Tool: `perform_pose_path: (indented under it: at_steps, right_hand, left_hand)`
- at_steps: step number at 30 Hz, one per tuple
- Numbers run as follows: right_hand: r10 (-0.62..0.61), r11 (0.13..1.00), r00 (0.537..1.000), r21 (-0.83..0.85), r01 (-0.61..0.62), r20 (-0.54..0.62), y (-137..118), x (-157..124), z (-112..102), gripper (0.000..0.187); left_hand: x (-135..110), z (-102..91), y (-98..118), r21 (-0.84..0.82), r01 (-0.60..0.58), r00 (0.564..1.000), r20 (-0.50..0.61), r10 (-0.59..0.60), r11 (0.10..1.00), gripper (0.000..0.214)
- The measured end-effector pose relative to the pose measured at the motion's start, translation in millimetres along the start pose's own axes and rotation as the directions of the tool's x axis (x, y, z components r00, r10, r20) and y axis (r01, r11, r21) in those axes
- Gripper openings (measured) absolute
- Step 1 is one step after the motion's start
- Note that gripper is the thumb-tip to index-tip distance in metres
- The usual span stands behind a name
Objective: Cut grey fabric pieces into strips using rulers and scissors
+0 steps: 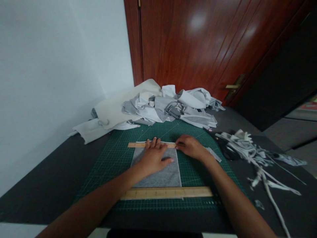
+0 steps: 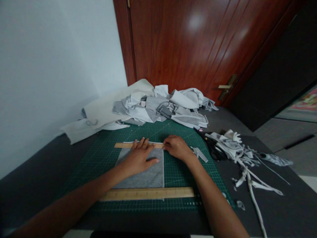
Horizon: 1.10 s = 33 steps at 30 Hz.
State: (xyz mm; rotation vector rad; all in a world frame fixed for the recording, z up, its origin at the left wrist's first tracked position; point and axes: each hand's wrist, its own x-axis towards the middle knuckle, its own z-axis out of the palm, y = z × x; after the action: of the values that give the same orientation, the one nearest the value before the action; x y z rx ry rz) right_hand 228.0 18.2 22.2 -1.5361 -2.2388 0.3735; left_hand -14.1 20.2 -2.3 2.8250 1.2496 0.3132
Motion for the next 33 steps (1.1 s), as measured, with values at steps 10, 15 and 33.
perform_pose_path:
  at_steps: [10, 15, 33]
  right_hand:
    - [0.120, 0.993, 0.992, -0.010, -0.120, 0.041, 4.4, -2.4, -0.5, 0.025]
    - [0.127, 0.992, 0.990, 0.017, -0.128, 0.059, 6.9, -3.5, -2.2, 0.017]
    - [0.300, 0.953, 0.946, -0.083, -0.292, 0.125, 6.4, -8.9, -12.1, 0.015]
  left_hand:
    - [-1.6, 0.4, 1.9, -0.015, 0.010, 1.000, -0.004, -0.010, 1.000, 0.078]
    - [-1.0, 1.1, 2.3, -0.022, 0.031, 1.000, 0.001, -0.031, 0.999, 0.081]
    - [-1.7, -5.4, 4.7, -0.029, 0.050, 0.999, 0.020, -0.050, 0.998, 0.081]
